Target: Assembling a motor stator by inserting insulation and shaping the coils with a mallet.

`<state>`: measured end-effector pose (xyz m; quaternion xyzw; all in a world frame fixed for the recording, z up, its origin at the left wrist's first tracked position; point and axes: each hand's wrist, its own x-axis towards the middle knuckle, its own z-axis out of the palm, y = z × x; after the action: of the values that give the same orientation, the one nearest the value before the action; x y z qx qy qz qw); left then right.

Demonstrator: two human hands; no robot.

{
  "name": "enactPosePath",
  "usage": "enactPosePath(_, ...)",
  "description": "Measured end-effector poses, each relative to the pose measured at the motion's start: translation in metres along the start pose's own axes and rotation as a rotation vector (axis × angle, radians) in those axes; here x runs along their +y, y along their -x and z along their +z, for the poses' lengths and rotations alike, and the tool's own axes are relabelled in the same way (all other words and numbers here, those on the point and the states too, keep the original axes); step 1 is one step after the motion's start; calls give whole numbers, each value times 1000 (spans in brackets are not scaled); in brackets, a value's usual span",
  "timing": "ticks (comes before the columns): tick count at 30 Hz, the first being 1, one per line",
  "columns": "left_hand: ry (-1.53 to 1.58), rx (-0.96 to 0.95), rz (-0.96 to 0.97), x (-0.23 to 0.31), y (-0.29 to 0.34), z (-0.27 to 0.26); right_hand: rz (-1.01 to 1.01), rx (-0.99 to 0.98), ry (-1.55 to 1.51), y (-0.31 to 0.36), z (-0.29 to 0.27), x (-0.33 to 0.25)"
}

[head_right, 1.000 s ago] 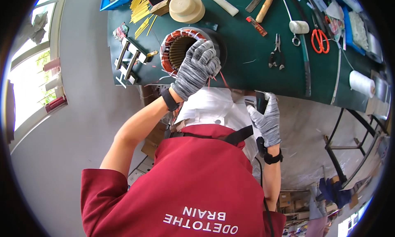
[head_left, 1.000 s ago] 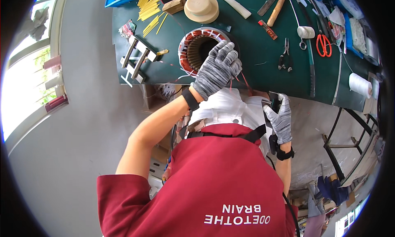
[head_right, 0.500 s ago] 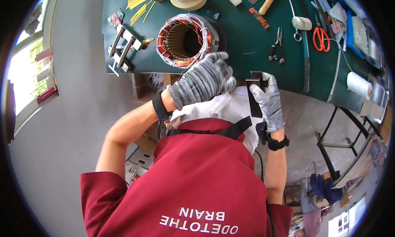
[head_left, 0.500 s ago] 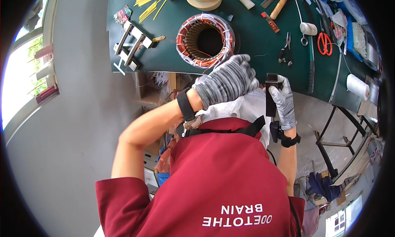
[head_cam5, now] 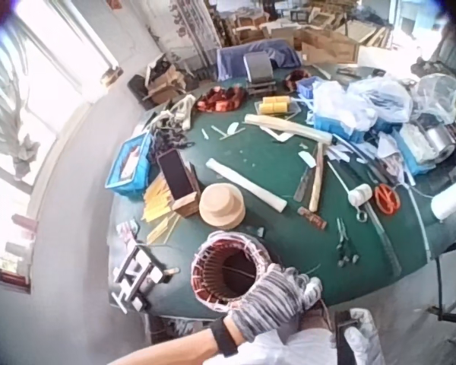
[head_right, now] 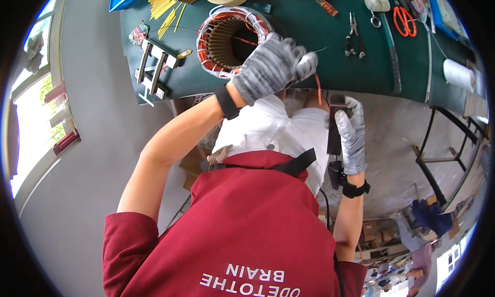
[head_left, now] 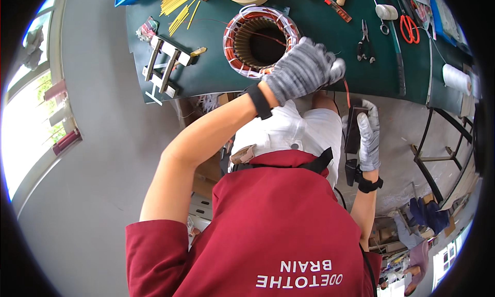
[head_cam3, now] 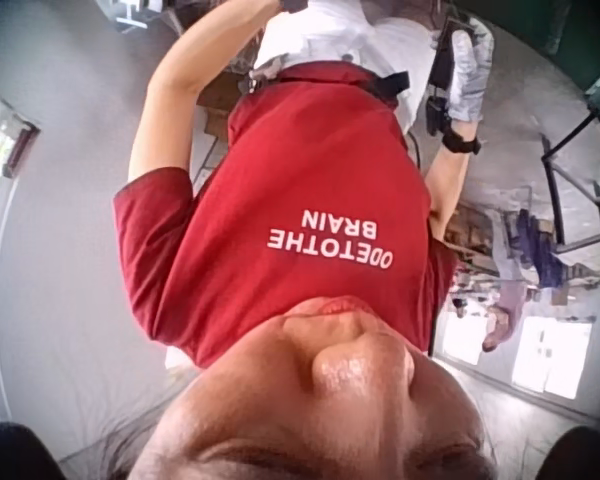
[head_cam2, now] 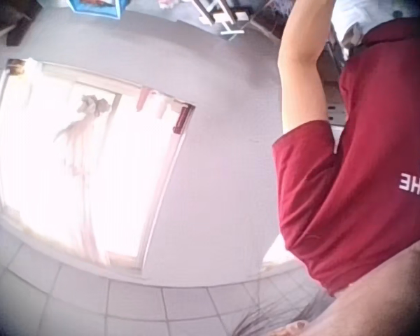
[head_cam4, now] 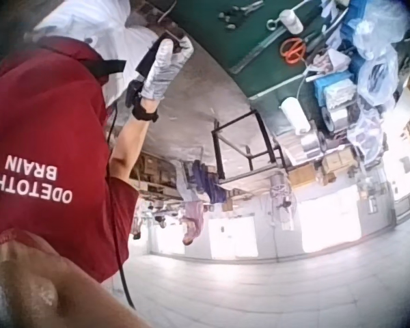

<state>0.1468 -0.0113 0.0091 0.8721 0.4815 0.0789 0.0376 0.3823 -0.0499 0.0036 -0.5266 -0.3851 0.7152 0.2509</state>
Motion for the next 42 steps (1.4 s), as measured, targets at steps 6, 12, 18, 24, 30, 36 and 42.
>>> enactPosePath(6,-42,-121,131,-4,8,-12,-143,-19,68,3,16,4)
enactPosePath(12,40,-192,409,-25,34,-19,43,-166,59,24,38,11)
enactPosePath(18,162,-210,364,-28,32,-8,-67,-182,421,5,82,-9)
enactPosePath(24,453,-128,533,-34,36,-7,-56,-149,138,0,78,0)
enactPosePath(30,554,-58,504,-38,47,-3,86,-81,100,25,65,-12)
enactPosePath(36,623,-37,499,-39,39,-3,-355,-83,469,8,81,-19)
enactPosePath(42,547,-12,460,-34,46,0,249,-124,-137,27,64,-11)
